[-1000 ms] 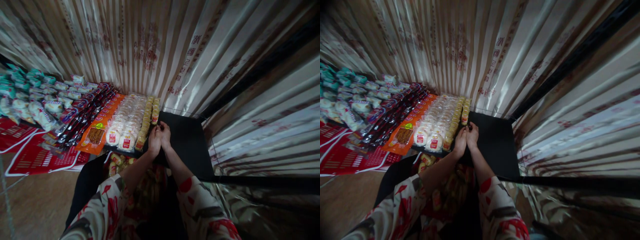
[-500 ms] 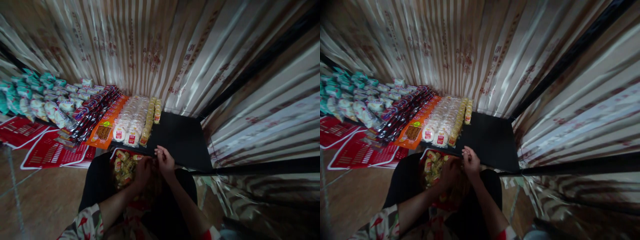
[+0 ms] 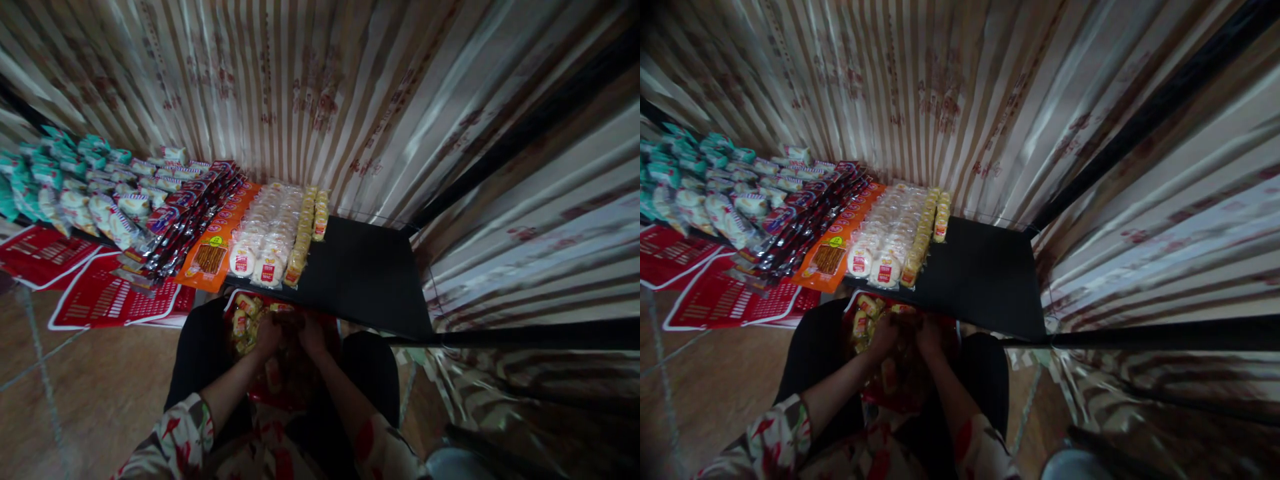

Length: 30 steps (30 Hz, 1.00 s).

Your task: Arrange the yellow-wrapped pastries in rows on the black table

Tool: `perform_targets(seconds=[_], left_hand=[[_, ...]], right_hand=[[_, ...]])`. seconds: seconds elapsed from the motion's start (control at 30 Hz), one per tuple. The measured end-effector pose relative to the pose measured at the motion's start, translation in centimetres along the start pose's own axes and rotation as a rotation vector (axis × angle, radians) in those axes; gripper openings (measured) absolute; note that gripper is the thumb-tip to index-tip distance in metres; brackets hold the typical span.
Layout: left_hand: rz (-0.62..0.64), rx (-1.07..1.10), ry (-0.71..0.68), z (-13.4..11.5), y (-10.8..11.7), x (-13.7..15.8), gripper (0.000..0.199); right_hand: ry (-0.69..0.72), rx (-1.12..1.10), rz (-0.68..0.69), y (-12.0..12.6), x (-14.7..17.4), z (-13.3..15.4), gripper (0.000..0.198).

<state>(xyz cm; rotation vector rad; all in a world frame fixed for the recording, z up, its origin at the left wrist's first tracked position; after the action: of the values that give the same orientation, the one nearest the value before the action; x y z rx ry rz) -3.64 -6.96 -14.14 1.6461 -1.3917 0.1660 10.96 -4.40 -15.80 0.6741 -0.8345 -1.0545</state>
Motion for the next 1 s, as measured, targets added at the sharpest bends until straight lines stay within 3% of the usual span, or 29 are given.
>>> perform_targets(seconds=[0.27,0.53,0.67,0.83,1.0], left_hand=[[0.015,0.011,0.026,0.3,0.3,-0.1,0.037],[0.015,0.068,-0.086,0.0,1.0,1.2,0.037],[-0.022,0.096,-0.223,-1.1,1.9,2.8,0.036],[-0.072,0.184,-0.326,-3.0,3.6,5.5,0.03],[0.026,0.428,-0.316,-5.3,4.6,7.2,0.035]], right_hand=[[-0.008,-0.025,0.037,0.0,0.4,-0.5,0.024],[0.099,-0.227,-0.149,4.5,2.7,1.0,0.015],[0.141,-0.355,-0.21,6.6,4.2,1.5,0.015],[0.072,-0.682,-0.239,8.3,5.4,1.2,0.022],[-0.036,-1.088,-0.274,9.9,6.0,1.3,0.033]])
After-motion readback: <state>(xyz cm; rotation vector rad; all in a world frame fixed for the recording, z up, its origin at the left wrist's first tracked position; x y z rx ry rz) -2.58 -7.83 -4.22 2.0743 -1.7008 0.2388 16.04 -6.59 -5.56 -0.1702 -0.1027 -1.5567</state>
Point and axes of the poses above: each hand's wrist, its own x-axis away from the middle knuckle, its own y-axis out of the back of the hand, z = x × y, the point moved 9 cm from there along -x, towards the middle knuckle, and after that the axes turned 13 degrees about y, right-handed, at the moved point
